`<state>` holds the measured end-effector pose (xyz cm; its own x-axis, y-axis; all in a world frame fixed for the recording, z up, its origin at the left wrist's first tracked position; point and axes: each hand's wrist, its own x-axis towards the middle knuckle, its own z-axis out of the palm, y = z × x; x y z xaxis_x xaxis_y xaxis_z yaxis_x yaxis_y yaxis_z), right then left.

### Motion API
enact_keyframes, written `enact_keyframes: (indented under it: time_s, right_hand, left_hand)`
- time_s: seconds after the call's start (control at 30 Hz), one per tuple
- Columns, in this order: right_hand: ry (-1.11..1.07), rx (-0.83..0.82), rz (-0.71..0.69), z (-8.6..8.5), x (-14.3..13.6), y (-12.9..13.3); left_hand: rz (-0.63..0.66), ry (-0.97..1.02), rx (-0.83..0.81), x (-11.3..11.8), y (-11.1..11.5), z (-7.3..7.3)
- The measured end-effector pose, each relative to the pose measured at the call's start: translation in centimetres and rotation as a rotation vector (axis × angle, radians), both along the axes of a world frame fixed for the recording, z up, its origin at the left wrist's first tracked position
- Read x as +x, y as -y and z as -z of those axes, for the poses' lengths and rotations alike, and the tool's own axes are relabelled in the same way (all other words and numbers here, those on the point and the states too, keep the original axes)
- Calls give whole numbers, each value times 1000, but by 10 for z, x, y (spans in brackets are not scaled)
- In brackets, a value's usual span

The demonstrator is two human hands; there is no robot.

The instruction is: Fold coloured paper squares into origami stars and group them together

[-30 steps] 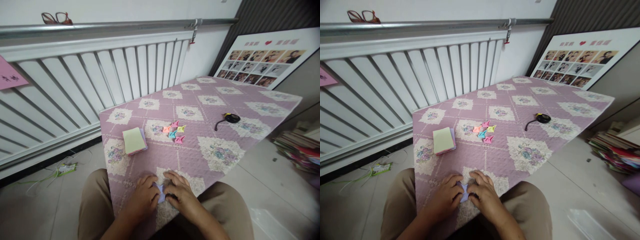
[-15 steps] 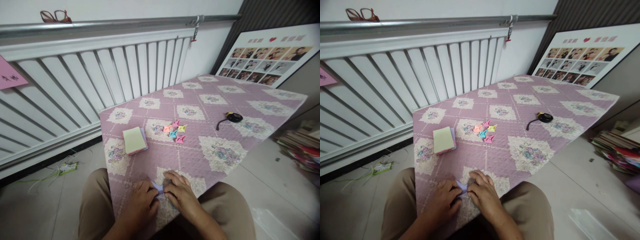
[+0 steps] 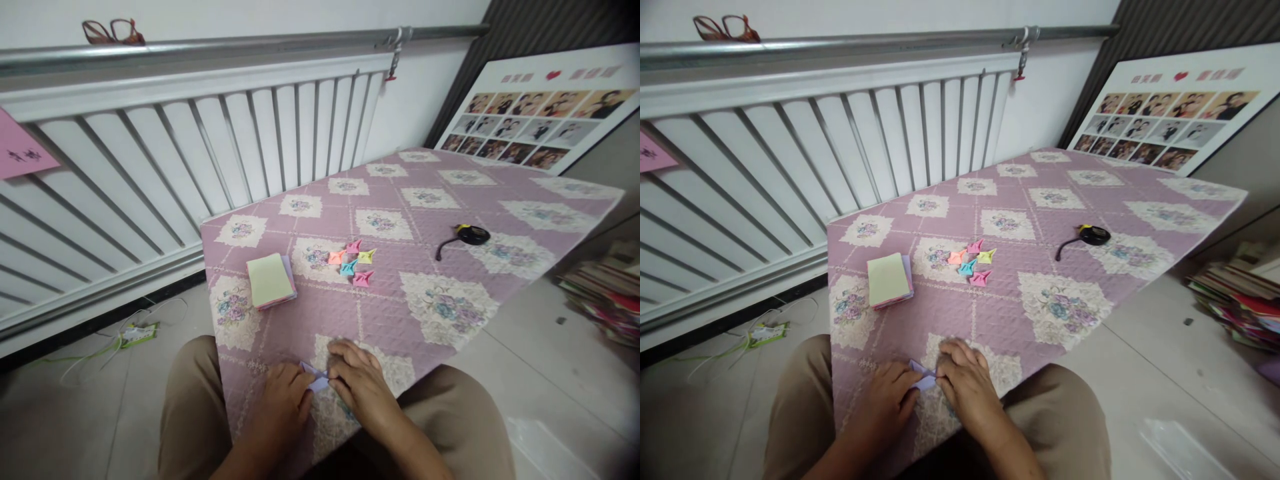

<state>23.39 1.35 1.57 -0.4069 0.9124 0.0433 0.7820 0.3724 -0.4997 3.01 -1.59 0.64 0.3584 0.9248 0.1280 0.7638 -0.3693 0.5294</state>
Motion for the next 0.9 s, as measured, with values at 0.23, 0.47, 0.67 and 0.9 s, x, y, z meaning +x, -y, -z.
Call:
enact_keyframes:
  time_s: [0.23,0.47,0.67,0.9]
  right_hand:
    - [53,-3,11,-4,-6,-2]
    - [68,-1,58,-6,-11,0]
    - [36,44,98,-2,-16,0]
    - [-1,79,126,1,-16,2]
  left_hand:
    - [-32,-17,9,-3,3,3]
    - [-73,-53,0,-7,4,5]
    - [-78,-95,11,-8,4,7]
    - [-74,-144,-48,-13,1,6]
